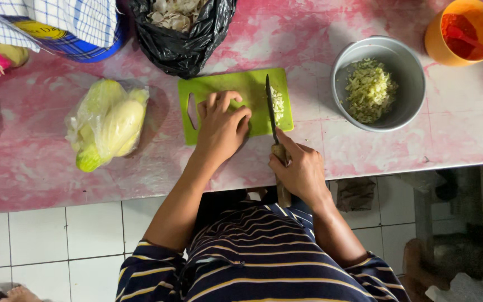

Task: The person chops cloves of garlic on a small green cutting board using a knife, then scrapes the chopped garlic into a bowl.

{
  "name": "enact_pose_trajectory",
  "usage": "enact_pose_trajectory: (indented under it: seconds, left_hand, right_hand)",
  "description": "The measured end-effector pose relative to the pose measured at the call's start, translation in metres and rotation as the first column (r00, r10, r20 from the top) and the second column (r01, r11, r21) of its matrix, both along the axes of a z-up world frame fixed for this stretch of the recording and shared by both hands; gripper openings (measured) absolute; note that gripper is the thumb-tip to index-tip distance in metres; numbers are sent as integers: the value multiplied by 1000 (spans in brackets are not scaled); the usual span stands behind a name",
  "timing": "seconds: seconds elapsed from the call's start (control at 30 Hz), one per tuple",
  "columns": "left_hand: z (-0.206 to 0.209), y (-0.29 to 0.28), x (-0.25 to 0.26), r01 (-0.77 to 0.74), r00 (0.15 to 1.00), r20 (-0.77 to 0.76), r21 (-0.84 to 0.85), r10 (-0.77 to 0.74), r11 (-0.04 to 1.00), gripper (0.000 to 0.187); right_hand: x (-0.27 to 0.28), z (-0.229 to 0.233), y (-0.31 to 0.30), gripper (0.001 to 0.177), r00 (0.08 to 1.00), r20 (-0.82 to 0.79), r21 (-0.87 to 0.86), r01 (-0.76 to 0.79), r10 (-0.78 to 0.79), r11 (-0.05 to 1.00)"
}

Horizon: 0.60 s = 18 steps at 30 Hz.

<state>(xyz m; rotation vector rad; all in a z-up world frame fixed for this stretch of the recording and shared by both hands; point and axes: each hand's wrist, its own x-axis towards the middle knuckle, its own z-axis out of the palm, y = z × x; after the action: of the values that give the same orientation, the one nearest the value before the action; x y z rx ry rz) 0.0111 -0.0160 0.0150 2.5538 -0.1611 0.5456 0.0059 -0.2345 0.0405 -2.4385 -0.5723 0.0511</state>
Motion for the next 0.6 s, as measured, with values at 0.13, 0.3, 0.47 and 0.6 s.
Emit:
enact_pose_trajectory:
  seconds: [0.13,0.3,0.47,0.6]
  left_hand:
    - [0,-4,6,81,997,-18,28,-80,996,12]
    - [-6,4,5,108,993,34,35,-109,994,16]
    - [-5,20,-10,111,988,93,126,-123,986,17]
    - [-3,37,-20,49,998,33,87,-52,995,27]
  right_hand:
    - [-1,6,-2,64,1000,-29,53,-1,3,999]
    - [-7,7,3,62,1000,-7,64,-18,18,998]
    - [-12,1,10,62,996,3,114,-85,86,990]
    - [-13,0,14,62,993,39,72,-113,110,991]
